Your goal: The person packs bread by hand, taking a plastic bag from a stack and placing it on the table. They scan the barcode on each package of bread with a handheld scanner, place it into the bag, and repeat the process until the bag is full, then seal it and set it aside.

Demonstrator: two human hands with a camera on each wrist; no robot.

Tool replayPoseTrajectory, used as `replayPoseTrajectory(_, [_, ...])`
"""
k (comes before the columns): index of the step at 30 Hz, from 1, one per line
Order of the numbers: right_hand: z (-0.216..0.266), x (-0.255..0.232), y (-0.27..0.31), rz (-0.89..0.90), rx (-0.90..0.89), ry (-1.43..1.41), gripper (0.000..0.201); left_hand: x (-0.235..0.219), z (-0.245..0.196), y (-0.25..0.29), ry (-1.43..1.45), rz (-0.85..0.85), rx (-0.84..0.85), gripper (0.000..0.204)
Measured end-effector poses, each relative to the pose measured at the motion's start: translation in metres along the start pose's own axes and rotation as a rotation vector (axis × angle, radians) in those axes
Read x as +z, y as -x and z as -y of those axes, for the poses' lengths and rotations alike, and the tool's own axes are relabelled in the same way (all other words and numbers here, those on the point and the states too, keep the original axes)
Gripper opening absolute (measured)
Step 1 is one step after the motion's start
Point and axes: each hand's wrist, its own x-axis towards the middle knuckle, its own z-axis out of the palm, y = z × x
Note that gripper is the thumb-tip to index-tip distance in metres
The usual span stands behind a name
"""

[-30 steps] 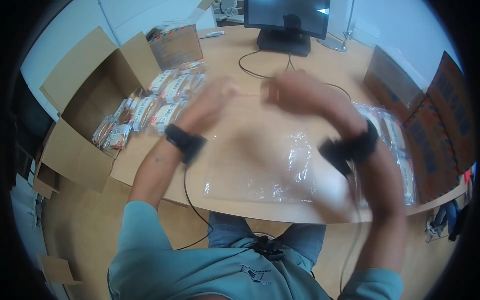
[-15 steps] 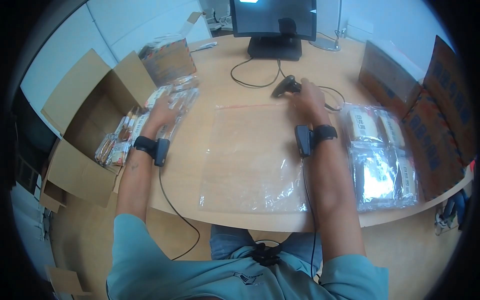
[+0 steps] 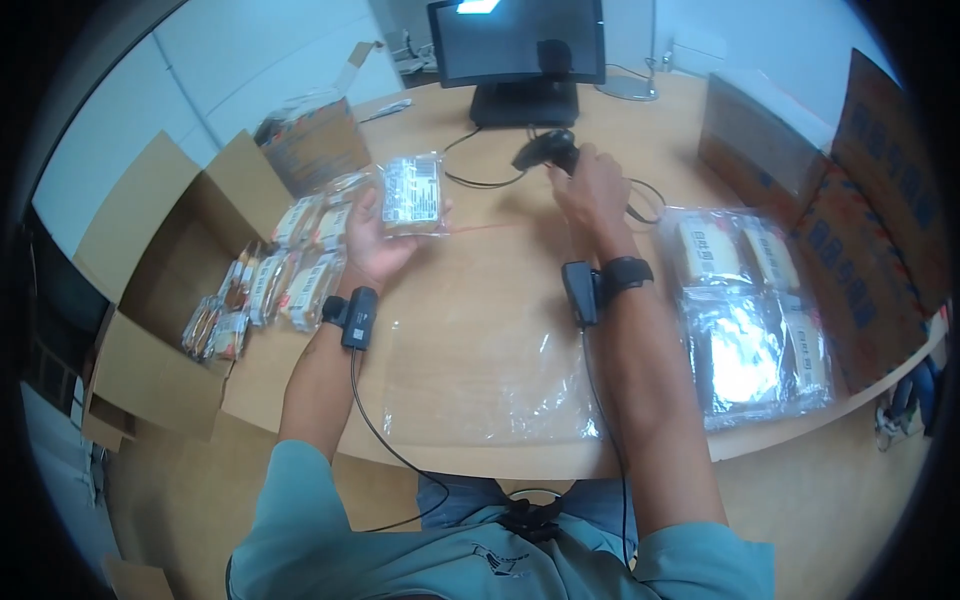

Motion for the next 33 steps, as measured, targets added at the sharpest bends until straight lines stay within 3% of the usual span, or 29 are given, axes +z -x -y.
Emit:
replayPoseTrajectory(2, [0.007,-0.008,0.000,-0.027,-0.012,0.016,0.048,-0.009,0.010,-0.005,0.030,-0.028,-0.043,0.065])
replayPoseTrajectory(4, [0.017,-0.013,0.000,0.012,-0.059,-0.047,0.052,-0.014,0.015,-0.006,-0.154,-0.103,-0.045,0.075])
replayPoseTrajectory(9, [0.029,0.005,0.006,-0.063,-0.190,-0.133,0.046,-0.014,0.023,-0.006,-0.182,-0.092,-0.116,0.075])
replayPoseTrajectory(17, [0.031,0.007,0.009,0.002,-0.172,-0.113,0.042,-0.004,0.029,-0.007,-0.143,-0.077,-0.193,0.069])
replayPoseTrajectory(26, [0.005,0.015,0.007,0.144,-0.133,0.000,0.040,-0.011,0.016,-0.010,-0.070,-0.124,-0.160,0.052])
replayPoseTrajectory(29, [-0.007,0.012,0.010,0.214,-0.066,0.052,0.037,-0.012,0.008,-0.008,-0.155,-0.106,-0.133,0.048])
replayPoseTrajectory(33, [-0.009,0.010,0.011,0.267,-0.003,0.057,0.032,0.002,0.010,-0.010,-0.410,-0.154,0.048,0.057])
